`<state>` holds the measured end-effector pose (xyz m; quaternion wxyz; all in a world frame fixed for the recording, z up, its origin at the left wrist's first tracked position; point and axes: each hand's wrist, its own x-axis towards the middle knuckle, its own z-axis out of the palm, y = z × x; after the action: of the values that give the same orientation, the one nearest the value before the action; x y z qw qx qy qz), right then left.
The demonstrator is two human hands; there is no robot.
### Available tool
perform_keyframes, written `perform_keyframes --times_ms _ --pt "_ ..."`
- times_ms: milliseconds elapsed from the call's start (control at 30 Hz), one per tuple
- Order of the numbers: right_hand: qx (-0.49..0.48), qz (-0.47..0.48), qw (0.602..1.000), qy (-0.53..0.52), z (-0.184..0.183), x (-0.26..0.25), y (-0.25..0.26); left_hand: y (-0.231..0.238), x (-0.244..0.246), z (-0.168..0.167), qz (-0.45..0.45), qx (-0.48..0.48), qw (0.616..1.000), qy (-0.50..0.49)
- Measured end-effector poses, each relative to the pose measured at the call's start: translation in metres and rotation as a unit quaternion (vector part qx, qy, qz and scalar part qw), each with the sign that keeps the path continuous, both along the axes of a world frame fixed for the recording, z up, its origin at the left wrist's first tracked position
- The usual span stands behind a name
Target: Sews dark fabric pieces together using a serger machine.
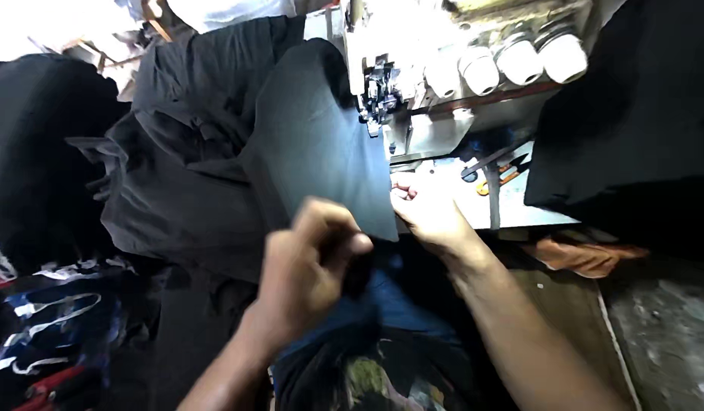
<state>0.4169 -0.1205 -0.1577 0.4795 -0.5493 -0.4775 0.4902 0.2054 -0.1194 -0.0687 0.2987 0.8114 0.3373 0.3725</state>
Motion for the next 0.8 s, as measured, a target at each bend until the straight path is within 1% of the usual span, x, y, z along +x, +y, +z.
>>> perform_keyframes --times_ms 33,67,167,233,300,400,500,600,700,800 --pt "-0.003 -0.011 1.000 -0.018 0.000 0.000 -0.001 -0.008 0.002 -0.016 -0.020 -0.017 1.000 -0.006" --pt "-0.005 -0.023 0.999 -0.047 0.000 -0.001 -0.003 -0.013 0.002 -0.025 -0.017 -0.014 1.000 -0.015" --pt "0.016 -0.048 0.993 -0.107 -0.006 -0.003 -0.015 -0.024 0.004 -0.034 0.006 0.005 0.999 -0.039" --pt "0.030 -0.060 0.991 -0.111 -0.010 -0.006 -0.019 -0.027 0.008 -0.051 -0.008 -0.006 0.999 -0.038" --pt "0.038 -0.061 0.993 -0.096 -0.012 -0.004 -0.019 -0.024 0.012 -0.064 -0.003 0.004 1.000 -0.025" --pt "0.057 -0.058 0.994 -0.079 -0.012 0.000 -0.016 -0.011 0.020 -0.065 0.001 0.019 0.999 -0.026" --pt "0.071 -0.063 0.991 -0.090 -0.009 0.005 -0.009 0.009 0.028 -0.062 0.006 0.042 0.999 -0.024" --pt "0.081 -0.067 0.990 -0.089 -0.007 0.008 -0.004 0.027 0.036 -0.060 0.030 0.077 0.996 -0.014" --pt "0.082 -0.069 0.990 -0.091 -0.005 0.011 -0.001 0.042 0.043 -0.059 0.058 0.127 0.990 0.011" --pt "0.071 -0.064 0.991 -0.096 0.000 0.015 0.001 0.053 0.046 -0.056 0.051 0.150 0.987 0.026"
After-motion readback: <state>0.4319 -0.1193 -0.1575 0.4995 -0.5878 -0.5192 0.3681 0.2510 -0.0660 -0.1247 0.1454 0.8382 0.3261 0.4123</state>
